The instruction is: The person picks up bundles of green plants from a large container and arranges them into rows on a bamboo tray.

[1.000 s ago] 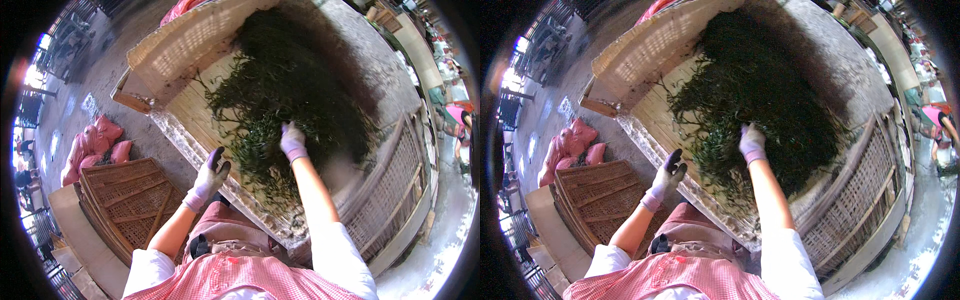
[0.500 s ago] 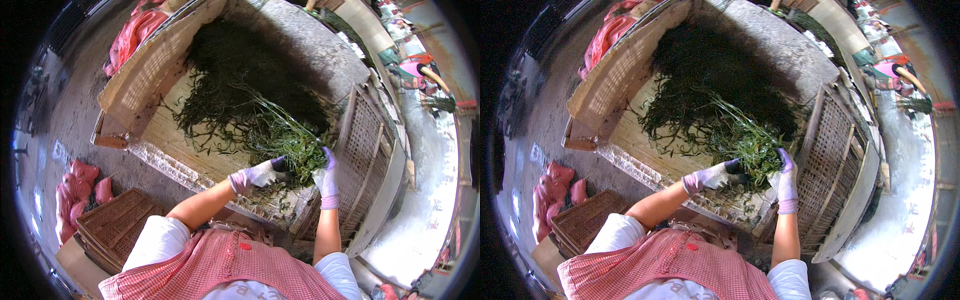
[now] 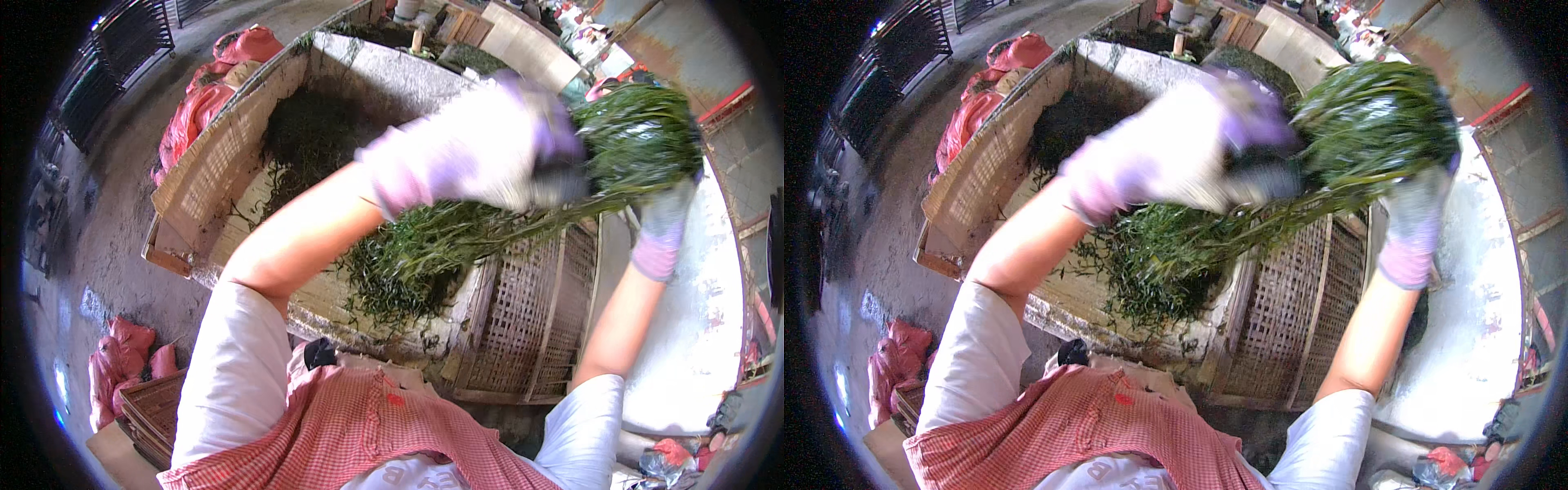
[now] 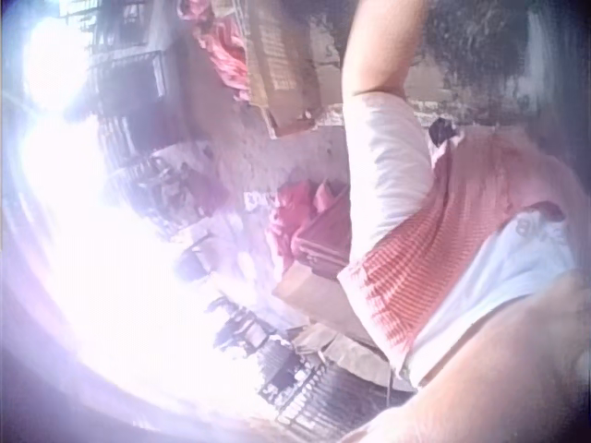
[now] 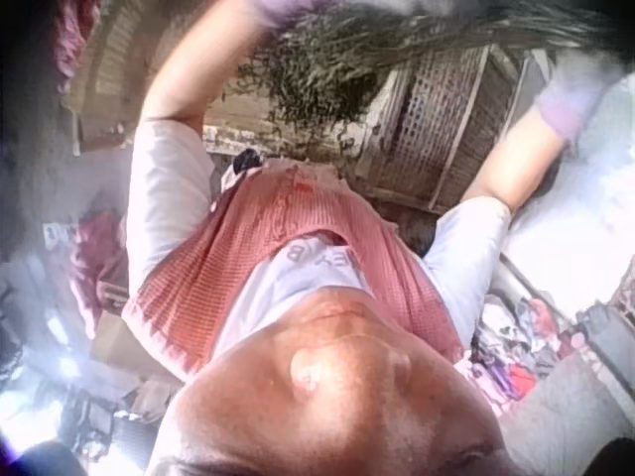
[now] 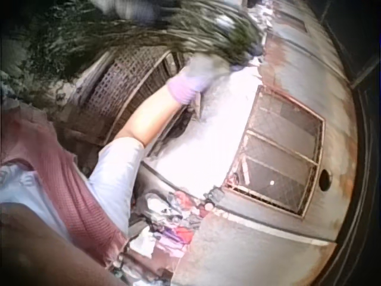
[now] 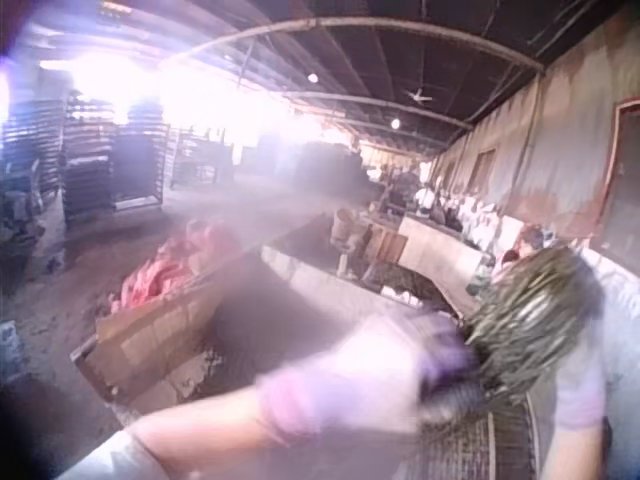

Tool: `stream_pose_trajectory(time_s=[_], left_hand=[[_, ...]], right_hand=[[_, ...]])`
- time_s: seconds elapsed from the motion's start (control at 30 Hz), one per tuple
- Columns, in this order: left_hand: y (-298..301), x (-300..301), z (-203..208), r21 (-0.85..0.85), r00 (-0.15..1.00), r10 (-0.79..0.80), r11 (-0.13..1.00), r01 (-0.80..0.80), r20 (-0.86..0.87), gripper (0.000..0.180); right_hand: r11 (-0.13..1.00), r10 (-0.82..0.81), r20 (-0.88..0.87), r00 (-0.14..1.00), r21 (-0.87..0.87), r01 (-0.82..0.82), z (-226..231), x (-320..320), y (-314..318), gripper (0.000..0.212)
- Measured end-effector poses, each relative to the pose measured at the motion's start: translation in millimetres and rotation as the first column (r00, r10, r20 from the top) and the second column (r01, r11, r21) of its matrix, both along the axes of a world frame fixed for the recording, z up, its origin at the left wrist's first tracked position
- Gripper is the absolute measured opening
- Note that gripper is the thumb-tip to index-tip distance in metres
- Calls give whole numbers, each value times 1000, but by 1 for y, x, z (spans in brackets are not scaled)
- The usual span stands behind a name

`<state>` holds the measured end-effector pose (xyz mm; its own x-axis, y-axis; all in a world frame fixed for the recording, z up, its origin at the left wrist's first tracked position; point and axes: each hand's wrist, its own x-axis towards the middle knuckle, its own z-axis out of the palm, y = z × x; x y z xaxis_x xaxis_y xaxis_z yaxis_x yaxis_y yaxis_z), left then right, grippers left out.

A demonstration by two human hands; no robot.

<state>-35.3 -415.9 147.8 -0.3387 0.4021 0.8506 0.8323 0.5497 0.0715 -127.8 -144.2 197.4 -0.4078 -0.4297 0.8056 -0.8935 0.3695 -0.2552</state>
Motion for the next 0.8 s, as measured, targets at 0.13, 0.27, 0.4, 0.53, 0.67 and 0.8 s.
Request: stream_pose_trajectory(time_s=[0.13,0.27,0.4,0.53,0.67,0.8], left_hand=[[50,-8,-77,36,965,-89,996,83,247,35],[38,21,-202,103,879,64,986,-127,473,55],[-10,66,-281,-468,497,364,878,97,787,53],[-10,62,-179,669,498,-504,704,-236,706,41],[25,58,-207,588,529,-523,807,54,669,47],[101,54,-266,395,398,-364,919,6,842,45]], right_hand=[[968,-202,-278,939,91,235,34,-21,38,53],[953,-266,-247,932,79,293,22,-34,48,51],[953,-283,-165,945,68,297,9,-38,58,49],[957,-273,-6,962,95,273,-22,-30,52,47],[987,-124,208,970,123,100,-53,-16,-1,46],[956,-30,399,916,279,-90,-131,-25,-81,45]])
